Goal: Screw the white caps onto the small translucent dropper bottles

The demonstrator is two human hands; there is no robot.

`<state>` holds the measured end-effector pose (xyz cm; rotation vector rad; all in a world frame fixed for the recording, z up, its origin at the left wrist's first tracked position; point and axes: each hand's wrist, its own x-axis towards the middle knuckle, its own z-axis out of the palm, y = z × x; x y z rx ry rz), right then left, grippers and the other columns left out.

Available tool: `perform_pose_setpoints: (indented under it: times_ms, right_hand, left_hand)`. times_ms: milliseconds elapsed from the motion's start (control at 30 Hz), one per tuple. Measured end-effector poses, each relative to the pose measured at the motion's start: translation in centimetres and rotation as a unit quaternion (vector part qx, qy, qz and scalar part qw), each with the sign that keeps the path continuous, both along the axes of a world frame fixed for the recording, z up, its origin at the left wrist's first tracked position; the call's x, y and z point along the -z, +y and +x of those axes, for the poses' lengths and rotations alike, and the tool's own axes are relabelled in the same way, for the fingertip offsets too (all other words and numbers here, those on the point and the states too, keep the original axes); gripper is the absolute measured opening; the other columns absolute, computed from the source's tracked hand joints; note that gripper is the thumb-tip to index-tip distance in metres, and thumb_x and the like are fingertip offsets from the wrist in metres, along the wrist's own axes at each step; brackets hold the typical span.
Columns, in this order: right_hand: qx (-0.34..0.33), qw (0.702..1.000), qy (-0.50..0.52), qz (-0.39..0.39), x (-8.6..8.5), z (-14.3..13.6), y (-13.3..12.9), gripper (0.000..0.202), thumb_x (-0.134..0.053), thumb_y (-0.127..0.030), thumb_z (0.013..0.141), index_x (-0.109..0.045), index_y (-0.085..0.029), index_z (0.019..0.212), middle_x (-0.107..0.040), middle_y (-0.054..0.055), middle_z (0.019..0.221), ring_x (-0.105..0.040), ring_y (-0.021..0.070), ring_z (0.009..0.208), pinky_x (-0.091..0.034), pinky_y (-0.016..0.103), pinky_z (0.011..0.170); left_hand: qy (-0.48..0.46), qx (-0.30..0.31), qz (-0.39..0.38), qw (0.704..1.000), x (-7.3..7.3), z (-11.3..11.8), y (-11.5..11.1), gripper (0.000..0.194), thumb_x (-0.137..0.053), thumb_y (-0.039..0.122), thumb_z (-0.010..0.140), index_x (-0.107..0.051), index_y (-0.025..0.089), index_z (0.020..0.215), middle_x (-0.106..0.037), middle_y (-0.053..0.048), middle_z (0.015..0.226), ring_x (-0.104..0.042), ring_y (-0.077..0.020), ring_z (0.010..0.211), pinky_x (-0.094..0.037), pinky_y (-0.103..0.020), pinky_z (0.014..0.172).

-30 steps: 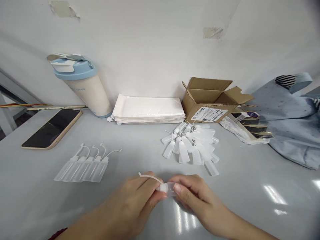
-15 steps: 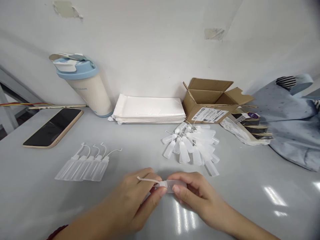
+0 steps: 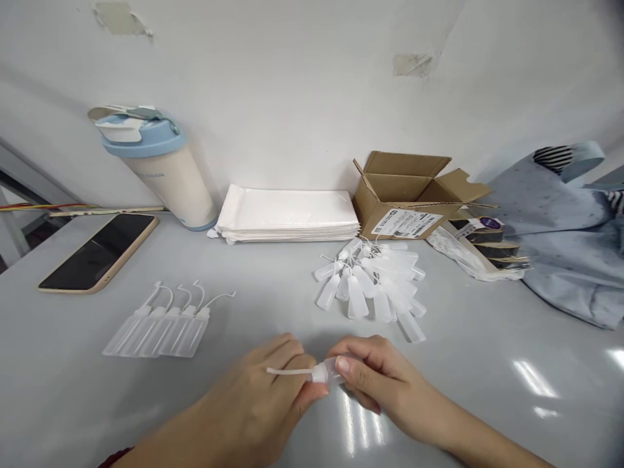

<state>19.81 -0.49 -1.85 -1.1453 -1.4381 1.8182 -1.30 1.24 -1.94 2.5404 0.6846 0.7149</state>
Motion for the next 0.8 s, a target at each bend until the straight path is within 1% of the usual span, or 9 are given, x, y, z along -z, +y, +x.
perform_pose_setpoints:
  times_ms: [133,200,333,500,600,667,700,733,800]
  right_hand:
    - [0.001,0.972,0.116,-0.203,0.4,0.3,0.5,0.039,-0.064,-0.048,0.086,-0.051,-0.017,0.067,-0.033,-0.012,0.047,-0.020,0.0034,0.038,-0.016,0.019,0.036]
    - [-0.015,0.956,0.135,-0.259,0.3,0.5,0.8,0.040,-0.064,-0.046,0.087,-0.047,-0.018,0.064,-0.031,-0.012,0.048,-0.015,0.0022,0.036,-0.013,0.017,0.033]
    - [-0.020,0.948,0.144,-0.283,0.1,0.6,1.1,0.042,-0.063,-0.044,0.088,-0.042,-0.019,0.063,-0.027,-0.013,0.048,-0.011,0.0014,0.036,-0.015,0.013,0.030]
    - [-0.013,0.958,0.166,-0.232,-0.5,0.4,0.9,0.035,-0.063,-0.045,0.088,-0.058,-0.014,0.073,-0.045,-0.007,0.056,-0.031,0.0023,0.037,-0.041,0.016,0.037]
    - [-0.003,0.981,0.147,-0.129,-1.1,0.6,0.6,0.032,-0.056,-0.042,0.092,-0.066,-0.012,0.086,-0.056,-0.001,0.068,-0.044,0.0050,0.043,-0.046,0.021,0.044]
    - [0.036,0.998,0.057,0.008,-1.5,0.9,0.5,0.030,-0.050,-0.037,0.096,-0.068,-0.015,0.103,-0.058,0.000,0.072,-0.050,0.0075,0.049,-0.048,0.024,0.051]
    - [0.071,0.992,-0.009,0.105,-1.7,1.2,0.5,0.029,-0.048,-0.034,0.097,-0.066,-0.016,0.111,-0.059,0.000,0.072,-0.053,0.0094,0.053,-0.048,0.025,0.054]
    - [0.112,0.968,-0.083,0.210,-1.8,1.5,0.5,0.029,-0.048,-0.030,0.097,-0.064,-0.017,0.117,-0.060,0.000,0.072,-0.056,0.0114,0.058,-0.048,0.026,0.057]
    - [0.184,0.865,-0.224,0.409,-1.7,2.0,0.9,0.031,-0.050,-0.021,0.096,-0.060,-0.014,0.125,-0.060,0.001,0.070,-0.057,0.0139,0.063,-0.047,0.026,0.061]
  left_hand:
    - [0.043,0.006,0.107,0.993,-0.3,0.0,0.0,0.025,-0.040,0.007,0.097,-0.046,0.016,0.074,-0.051,-0.002,0.068,-0.043,-0.0150,0.059,-0.034,-0.029,0.051]
    - [0.037,0.009,0.130,0.991,0.0,0.1,0.0,0.027,-0.041,0.007,0.097,-0.045,0.016,0.073,-0.049,-0.001,0.066,-0.040,-0.0146,0.058,-0.031,-0.028,0.049]
    - [0.020,0.009,0.119,0.993,0.6,0.1,0.3,0.024,-0.043,0.007,0.097,-0.047,0.016,0.075,-0.052,-0.002,0.068,-0.042,-0.0155,0.061,-0.035,-0.029,0.052]
    - [-0.011,-0.016,0.083,0.996,0.4,-0.2,1.3,0.013,-0.041,0.013,0.099,-0.053,0.015,0.094,-0.061,-0.004,0.078,-0.052,-0.0183,0.070,-0.045,-0.031,0.062]
    - [-0.023,-0.058,0.053,0.997,0.0,-0.8,2.1,0.010,-0.045,0.018,0.098,-0.054,0.018,0.103,-0.064,-0.003,0.086,-0.057,-0.0188,0.081,-0.049,-0.031,0.071]
    - [-0.010,-0.095,0.043,0.994,-0.2,-1.3,2.6,0.012,-0.046,0.021,0.098,-0.055,0.018,0.104,-0.065,-0.004,0.088,-0.058,-0.0191,0.085,-0.050,-0.030,0.075]
    - [0.001,-0.120,0.038,0.992,-0.4,-1.6,3.0,0.014,-0.045,0.022,0.098,-0.056,0.018,0.105,-0.065,-0.005,0.090,-0.059,-0.0197,0.087,-0.050,-0.031,0.076]
    - [0.016,-0.151,0.031,0.988,-0.5,-2.0,3.4,0.016,-0.043,0.023,0.098,-0.057,0.018,0.104,-0.065,-0.006,0.093,-0.060,-0.0206,0.089,-0.050,-0.032,0.077]
    - [0.049,-0.223,0.020,0.973,-0.8,-3.0,4.6,0.021,-0.040,0.028,0.098,-0.058,0.018,0.105,-0.066,-0.008,0.098,-0.060,-0.0231,0.093,-0.050,-0.035,0.079]
